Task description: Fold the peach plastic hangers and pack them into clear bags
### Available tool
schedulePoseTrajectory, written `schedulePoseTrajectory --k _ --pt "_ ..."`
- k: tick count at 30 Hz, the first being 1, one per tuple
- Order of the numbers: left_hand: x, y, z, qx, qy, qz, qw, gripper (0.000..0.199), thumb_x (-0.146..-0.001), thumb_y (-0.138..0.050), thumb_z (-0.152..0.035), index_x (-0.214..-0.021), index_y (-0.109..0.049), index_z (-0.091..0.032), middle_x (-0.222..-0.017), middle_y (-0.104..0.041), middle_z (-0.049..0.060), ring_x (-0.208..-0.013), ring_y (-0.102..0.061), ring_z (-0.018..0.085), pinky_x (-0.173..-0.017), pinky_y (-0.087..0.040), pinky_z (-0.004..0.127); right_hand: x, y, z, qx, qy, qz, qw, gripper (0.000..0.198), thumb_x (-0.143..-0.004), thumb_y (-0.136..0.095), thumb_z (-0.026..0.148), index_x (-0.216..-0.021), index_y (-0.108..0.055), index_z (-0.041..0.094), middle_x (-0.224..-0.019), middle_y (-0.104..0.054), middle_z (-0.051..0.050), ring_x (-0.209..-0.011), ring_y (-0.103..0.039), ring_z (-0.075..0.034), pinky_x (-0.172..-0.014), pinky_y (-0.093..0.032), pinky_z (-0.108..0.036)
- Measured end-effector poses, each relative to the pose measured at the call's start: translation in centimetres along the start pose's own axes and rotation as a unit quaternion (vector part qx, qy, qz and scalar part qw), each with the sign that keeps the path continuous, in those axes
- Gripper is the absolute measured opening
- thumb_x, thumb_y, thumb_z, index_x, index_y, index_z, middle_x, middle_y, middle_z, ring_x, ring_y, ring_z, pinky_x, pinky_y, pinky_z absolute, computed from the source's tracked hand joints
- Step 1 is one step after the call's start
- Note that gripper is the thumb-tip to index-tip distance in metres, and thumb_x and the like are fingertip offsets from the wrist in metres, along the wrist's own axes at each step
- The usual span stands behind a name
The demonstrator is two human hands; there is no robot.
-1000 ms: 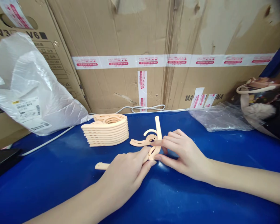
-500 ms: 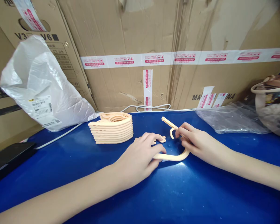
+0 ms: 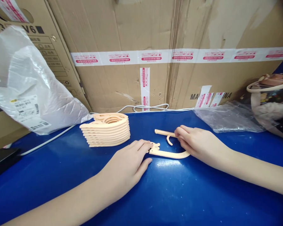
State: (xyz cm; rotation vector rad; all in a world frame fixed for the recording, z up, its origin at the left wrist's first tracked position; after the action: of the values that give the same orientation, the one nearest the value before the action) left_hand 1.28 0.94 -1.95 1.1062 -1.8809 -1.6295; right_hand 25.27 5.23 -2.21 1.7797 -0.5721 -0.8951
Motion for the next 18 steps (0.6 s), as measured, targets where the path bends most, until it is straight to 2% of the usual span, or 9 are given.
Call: schedulePoseTrajectory --k 4,8,12,15,18 --pt "0.1 -0.2 0.0 -0.043 0.002 0.004 0.999 0.031 -0.096 -0.038 -0.014 -0.122 -0.055 -0.017 -0.117 -0.063 0.008 -0.106 -0.059 0.023 -0.093 -0.05 0.041 -0.2 1.0 1.2 0.04 0.038 -0.013 0.998 0.018 -0.094 -0.043 0.021 -0.088 -0.06 0.016 -0.079 -0.059 -0.006 -0.068 -0.056 -0.02 -0.063 -0.04 -0.032" --pt "0.5 -0.5 0.1 -0.071 -0.017 -0.01 0.997 0.032 -0.095 -0.038 -0.009 -0.121 -0.056 -0.016 -0.115 -0.064 0.007 -0.103 -0.06 0.022 -0.091 -0.051 0.038 0.5 1.5 3.1 -0.035 0.093 -0.062 0.993 0.03 -0.096 -0.044 0.039 -0.093 -0.063 0.016 -0.09 -0.06 -0.009 -0.083 -0.057 -0.023 -0.071 -0.044 -0.035" --pt "0.8 -0.5 0.3 -0.104 -0.027 -0.014 0.994 0.034 -0.093 -0.038 -0.008 -0.122 -0.056 -0.014 -0.117 -0.065 0.008 -0.102 -0.06 0.023 -0.09 -0.052 0.039 1.1 0.9 3.7 -0.114 0.147 -0.04 0.982 0.026 -0.099 -0.038 0.024 -0.09 -0.061 0.015 -0.089 -0.058 -0.007 -0.087 -0.056 -0.02 -0.08 -0.046 -0.034" --pt "0.8 -0.5 0.5 -0.097 -0.039 -0.026 0.994 0.04 -0.091 -0.036 -0.004 -0.124 -0.055 -0.016 -0.121 -0.064 0.007 -0.102 -0.061 0.022 -0.09 -0.052 0.037 1.2 0.7 3.4 -0.135 0.163 -0.016 0.977 0.027 -0.1 -0.033 0.021 -0.089 -0.057 0.015 -0.083 -0.057 -0.006 -0.077 -0.054 -0.018 -0.074 -0.046 -0.032" --pt "0.8 -0.4 0.7 -0.085 -0.041 -0.041 0.995 0.046 -0.087 -0.032 0.002 -0.121 -0.056 -0.018 -0.118 -0.065 0.006 -0.1 -0.061 0.02 -0.089 -0.051 0.035 1.4 0.9 3.3 -0.13 0.197 -0.019 0.971 0.029 -0.101 -0.031 0.023 -0.085 -0.054 0.016 -0.078 -0.056 -0.004 -0.069 -0.051 -0.016 -0.067 -0.044 -0.03"
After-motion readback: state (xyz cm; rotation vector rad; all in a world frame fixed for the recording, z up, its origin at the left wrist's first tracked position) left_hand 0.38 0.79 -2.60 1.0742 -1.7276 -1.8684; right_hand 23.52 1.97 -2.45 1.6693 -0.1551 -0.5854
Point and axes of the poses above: each hand's wrist, its own x-axis away from the middle knuckle, its own y-axis out of the back of the hand, z = x × y, the point moved 1 cm from there along -x, towards the middle knuckle
